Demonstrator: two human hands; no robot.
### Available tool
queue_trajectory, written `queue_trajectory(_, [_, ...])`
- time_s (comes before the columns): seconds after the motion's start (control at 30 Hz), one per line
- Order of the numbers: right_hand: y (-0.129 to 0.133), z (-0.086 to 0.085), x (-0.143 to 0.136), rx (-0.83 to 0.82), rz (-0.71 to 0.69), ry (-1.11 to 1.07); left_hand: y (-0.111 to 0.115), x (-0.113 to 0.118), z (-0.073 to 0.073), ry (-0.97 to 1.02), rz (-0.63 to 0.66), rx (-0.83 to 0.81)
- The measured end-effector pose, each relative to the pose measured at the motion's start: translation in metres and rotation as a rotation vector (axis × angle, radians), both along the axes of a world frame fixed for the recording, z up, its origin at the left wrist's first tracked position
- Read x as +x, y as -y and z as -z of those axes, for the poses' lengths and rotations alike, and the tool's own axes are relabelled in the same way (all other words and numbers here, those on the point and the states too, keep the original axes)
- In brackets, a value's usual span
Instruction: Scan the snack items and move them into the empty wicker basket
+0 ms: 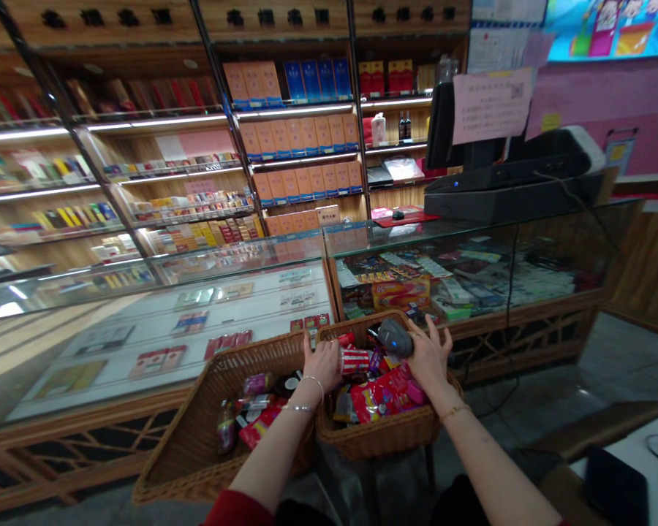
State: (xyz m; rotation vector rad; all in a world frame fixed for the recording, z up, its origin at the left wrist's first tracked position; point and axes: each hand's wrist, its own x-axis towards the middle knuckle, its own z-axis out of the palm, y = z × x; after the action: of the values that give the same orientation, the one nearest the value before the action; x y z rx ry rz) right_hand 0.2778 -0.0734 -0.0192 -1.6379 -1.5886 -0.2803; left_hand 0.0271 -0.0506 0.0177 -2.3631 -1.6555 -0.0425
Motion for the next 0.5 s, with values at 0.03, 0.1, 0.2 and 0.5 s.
queue_trajectory(0.03, [-0.0002,0.0003,0.0001,-0.001,0.002,0.001,0.0005,0.0000,0.0013,-0.009,0.009,0.000])
queue_trajectory(0.1, [-0.0004,0.0009,0.0002,0.001,0.005,0.005,0.0017,-0.0003,0.0026,-0.026,0.029,-0.019])
queue_trajectory(0.2, [-0.0001,0.0012,0.0000,0.008,0.004,0.008,0.0034,-0.0007,0.0017,-0.016,0.038,-0.080])
queue_trajectory(0.5, [0.0016,-0.0002,-0.0008,-0.025,-0.007,-0.010,0.0022,-0.0024,-0.0019,0.061,0.045,-0.105])
